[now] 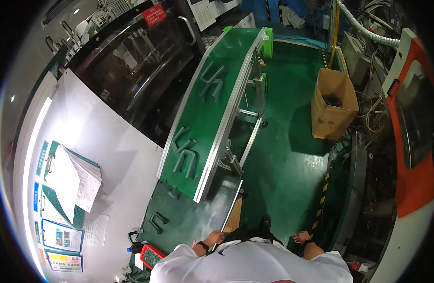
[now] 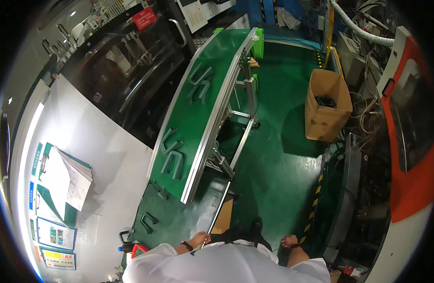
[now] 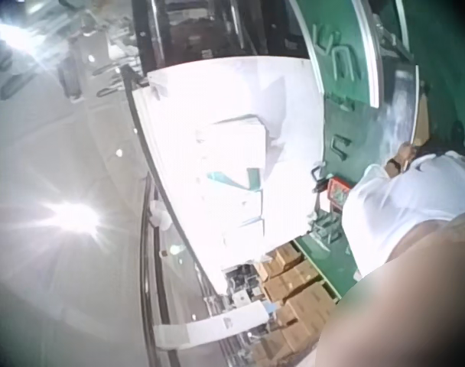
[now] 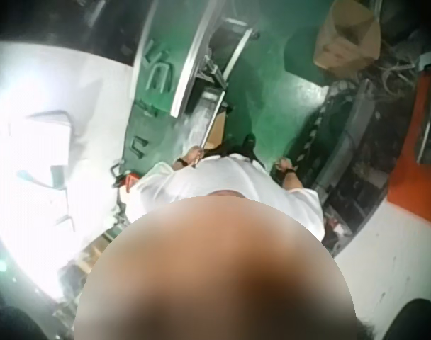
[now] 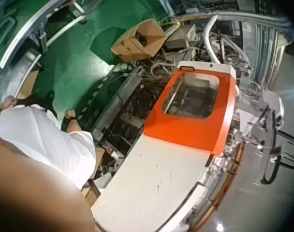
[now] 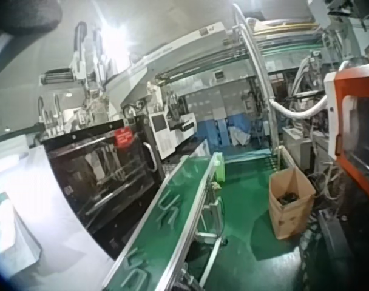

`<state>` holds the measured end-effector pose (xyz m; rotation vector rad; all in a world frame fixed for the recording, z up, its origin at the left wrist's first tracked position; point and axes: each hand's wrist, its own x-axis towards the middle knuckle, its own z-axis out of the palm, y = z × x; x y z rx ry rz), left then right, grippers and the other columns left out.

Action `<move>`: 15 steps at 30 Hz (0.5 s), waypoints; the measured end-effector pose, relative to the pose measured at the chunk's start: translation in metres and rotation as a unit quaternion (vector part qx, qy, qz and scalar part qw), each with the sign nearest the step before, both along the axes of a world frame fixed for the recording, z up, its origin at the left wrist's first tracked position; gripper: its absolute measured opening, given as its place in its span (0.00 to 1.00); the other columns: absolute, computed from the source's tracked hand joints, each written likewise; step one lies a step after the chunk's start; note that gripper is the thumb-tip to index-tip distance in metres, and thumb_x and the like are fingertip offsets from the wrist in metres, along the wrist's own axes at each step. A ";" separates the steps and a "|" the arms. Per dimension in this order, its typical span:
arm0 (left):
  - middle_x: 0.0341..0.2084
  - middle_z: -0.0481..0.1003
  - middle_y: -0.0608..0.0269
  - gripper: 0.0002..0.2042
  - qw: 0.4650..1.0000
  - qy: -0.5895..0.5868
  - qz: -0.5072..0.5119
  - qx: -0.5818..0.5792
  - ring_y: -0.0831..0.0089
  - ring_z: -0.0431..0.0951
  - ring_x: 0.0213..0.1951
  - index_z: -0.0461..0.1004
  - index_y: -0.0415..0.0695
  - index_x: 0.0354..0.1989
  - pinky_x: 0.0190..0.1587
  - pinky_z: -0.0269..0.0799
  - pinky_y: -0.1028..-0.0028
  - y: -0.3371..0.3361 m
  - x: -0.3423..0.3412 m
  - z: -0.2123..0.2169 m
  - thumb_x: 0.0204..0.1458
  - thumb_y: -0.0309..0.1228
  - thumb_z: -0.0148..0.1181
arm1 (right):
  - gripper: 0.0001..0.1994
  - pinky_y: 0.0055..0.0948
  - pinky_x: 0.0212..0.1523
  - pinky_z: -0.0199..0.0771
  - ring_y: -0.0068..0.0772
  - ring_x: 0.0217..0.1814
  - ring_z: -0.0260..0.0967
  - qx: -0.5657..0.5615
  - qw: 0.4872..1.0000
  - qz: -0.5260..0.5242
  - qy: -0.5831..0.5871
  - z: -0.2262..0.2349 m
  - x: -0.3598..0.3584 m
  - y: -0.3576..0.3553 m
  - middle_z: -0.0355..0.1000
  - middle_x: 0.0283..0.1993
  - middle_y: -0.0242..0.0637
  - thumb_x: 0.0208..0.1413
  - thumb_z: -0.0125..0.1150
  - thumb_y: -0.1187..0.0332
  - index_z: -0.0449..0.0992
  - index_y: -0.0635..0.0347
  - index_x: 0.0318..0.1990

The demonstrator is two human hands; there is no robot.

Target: The person assembles plastic U-shaped components using small green fasteners and then packs the completed items into a cardboard box, sealing it with a tape dispenser.

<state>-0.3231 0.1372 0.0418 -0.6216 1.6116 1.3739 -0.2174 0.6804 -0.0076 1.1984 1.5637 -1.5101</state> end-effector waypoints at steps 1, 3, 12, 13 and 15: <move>0.26 0.77 0.61 0.09 1.000 0.007 0.028 0.001 0.73 0.77 0.27 0.73 0.40 0.38 0.29 0.70 0.79 0.008 -0.011 0.000 0.64 0.32 0.49 | 0.13 0.32 0.24 0.76 0.34 0.25 0.76 0.015 1.000 0.006 -0.002 0.002 0.005 -0.003 0.79 0.32 0.42 0.61 0.45 0.70 0.78 0.65 0.40; 0.28 0.77 0.61 0.08 0.999 0.030 -0.018 0.007 0.72 0.79 0.29 0.73 0.38 0.39 0.31 0.74 0.75 0.008 -0.025 -0.002 0.63 0.30 0.50 | 0.12 0.31 0.23 0.75 0.34 0.25 0.75 0.052 0.999 0.000 0.006 0.016 0.010 -0.017 0.79 0.31 0.41 0.61 0.47 0.70 0.79 0.65 0.38; 0.32 0.79 0.58 0.12 0.996 0.051 -0.053 -0.047 0.68 0.80 0.36 0.76 0.38 0.42 0.38 0.77 0.69 0.016 -0.074 -0.013 0.60 0.33 0.52 | 0.13 0.28 0.28 0.73 0.27 0.26 0.74 0.188 0.969 0.046 0.152 0.023 -0.020 -0.040 0.80 0.31 0.40 0.55 0.54 0.70 0.83 0.68 0.39; 0.31 0.79 0.58 0.12 0.992 0.038 -0.098 -0.064 0.69 0.80 0.36 0.77 0.38 0.42 0.37 0.77 0.69 0.022 -0.079 -0.010 0.60 0.33 0.53 | 0.13 0.28 0.28 0.73 0.27 0.27 0.74 0.182 0.971 0.049 0.145 0.020 -0.024 -0.032 0.80 0.31 0.40 0.54 0.54 0.70 0.83 0.67 0.39; 0.31 0.79 0.58 0.12 0.991 0.055 -0.092 -0.080 0.69 0.80 0.32 0.77 0.37 0.42 0.36 0.76 0.70 0.020 -0.074 -0.022 0.58 0.33 0.54 | 0.13 0.28 0.27 0.73 0.27 0.26 0.74 0.182 0.971 0.059 0.144 0.017 -0.029 -0.011 0.79 0.30 0.40 0.54 0.54 0.70 0.83 0.68 0.38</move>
